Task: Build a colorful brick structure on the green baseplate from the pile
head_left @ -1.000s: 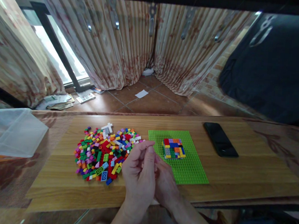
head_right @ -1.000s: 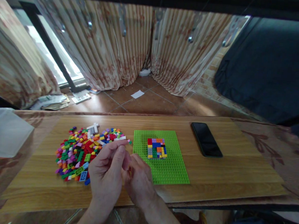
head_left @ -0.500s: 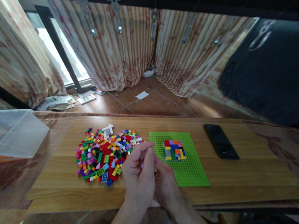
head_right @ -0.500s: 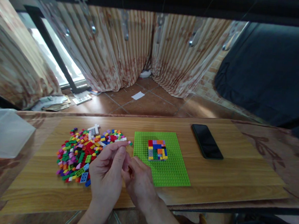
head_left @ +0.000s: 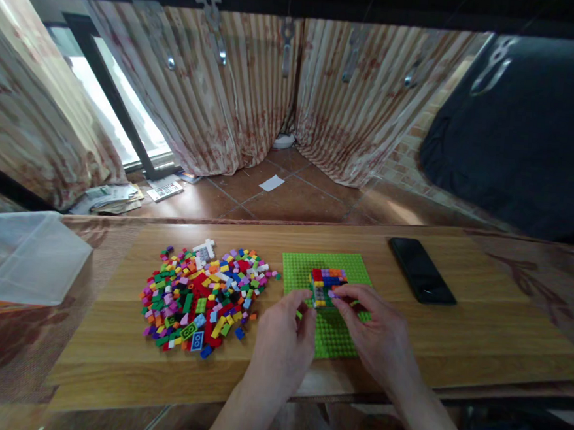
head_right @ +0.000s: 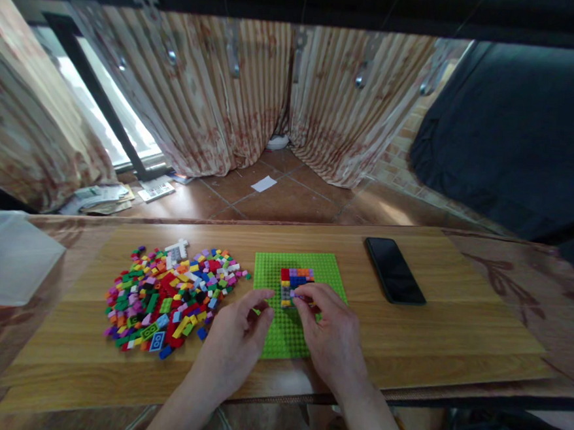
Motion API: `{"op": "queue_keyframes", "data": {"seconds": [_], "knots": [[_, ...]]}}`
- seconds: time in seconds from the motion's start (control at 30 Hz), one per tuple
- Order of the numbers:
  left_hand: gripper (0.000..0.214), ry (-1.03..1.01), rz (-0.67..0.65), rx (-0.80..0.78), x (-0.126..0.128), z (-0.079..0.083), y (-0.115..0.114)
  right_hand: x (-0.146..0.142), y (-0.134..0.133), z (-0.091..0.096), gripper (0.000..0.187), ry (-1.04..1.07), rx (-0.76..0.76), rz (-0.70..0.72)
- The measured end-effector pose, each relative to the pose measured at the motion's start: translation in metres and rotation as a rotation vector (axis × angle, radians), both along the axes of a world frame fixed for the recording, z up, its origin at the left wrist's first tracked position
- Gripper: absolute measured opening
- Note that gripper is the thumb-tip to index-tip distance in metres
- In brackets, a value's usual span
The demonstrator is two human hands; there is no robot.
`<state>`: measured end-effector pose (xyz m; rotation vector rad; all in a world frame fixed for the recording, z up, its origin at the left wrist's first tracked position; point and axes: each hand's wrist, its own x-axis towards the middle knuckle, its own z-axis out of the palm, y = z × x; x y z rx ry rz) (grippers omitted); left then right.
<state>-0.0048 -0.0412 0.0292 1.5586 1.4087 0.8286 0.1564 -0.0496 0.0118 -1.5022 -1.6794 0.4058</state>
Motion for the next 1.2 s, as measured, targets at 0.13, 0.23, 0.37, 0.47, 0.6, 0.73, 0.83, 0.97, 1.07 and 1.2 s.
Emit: {"op": "queue_keyframes", "data": {"seconds": [0.13, 0.23, 0.37, 0.47, 0.6, 0.73, 0.83, 0.97, 1.07, 1.2], "knots": [[0.034, 0.099, -0.105, -0.018, 0.011, -0.003, -0.005, 0.014, 0.006, -0.006, 0.013, -0.066, -0.028, -0.005], [0.037, 0.118, -0.147, -0.018, 0.02, -0.011, -0.008, 0.015, 0.008, -0.007, 0.011, -0.086, -0.028, -0.019], [0.041, 0.115, -0.173, 0.011, 0.025, -0.016, -0.009, 0.013, 0.007, -0.003, 0.011, -0.063, 0.002, -0.035], [0.041, 0.155, -0.178, 0.034, 0.022, -0.012, -0.007, 0.015, 0.003, 0.002, 0.013, -0.024, 0.016, -0.057], [0.039, 0.24, -0.136, 0.049, 0.012, -0.006, 0.0, 0.015, -0.006, 0.006, 0.012, 0.022, -0.057, -0.022], [0.037, 0.3, -0.105, 0.035, 0.006, -0.007, 0.005, 0.009, -0.013, 0.003, 0.007, -0.109, -0.29, 0.127], [0.034, 0.334, -0.115, 0.017, 0.005, -0.008, 0.006, 0.003, -0.016, -0.004, 0.007, -0.303, -0.4, 0.165], [0.031, 0.337, -0.124, 0.021, 0.006, -0.009, 0.004, -0.003, -0.017, -0.007, 0.006, -0.389, -0.442, 0.162], [0.03, 0.308, -0.13, 0.026, 0.006, -0.01, 0.004, -0.004, -0.017, -0.004, 0.014, -0.321, -0.423, 0.184], [0.031, 0.234, -0.124, 0.023, 0.008, -0.008, 0.004, 0.006, -0.014, 0.0, 0.017, -0.113, -0.232, 0.13]]}}
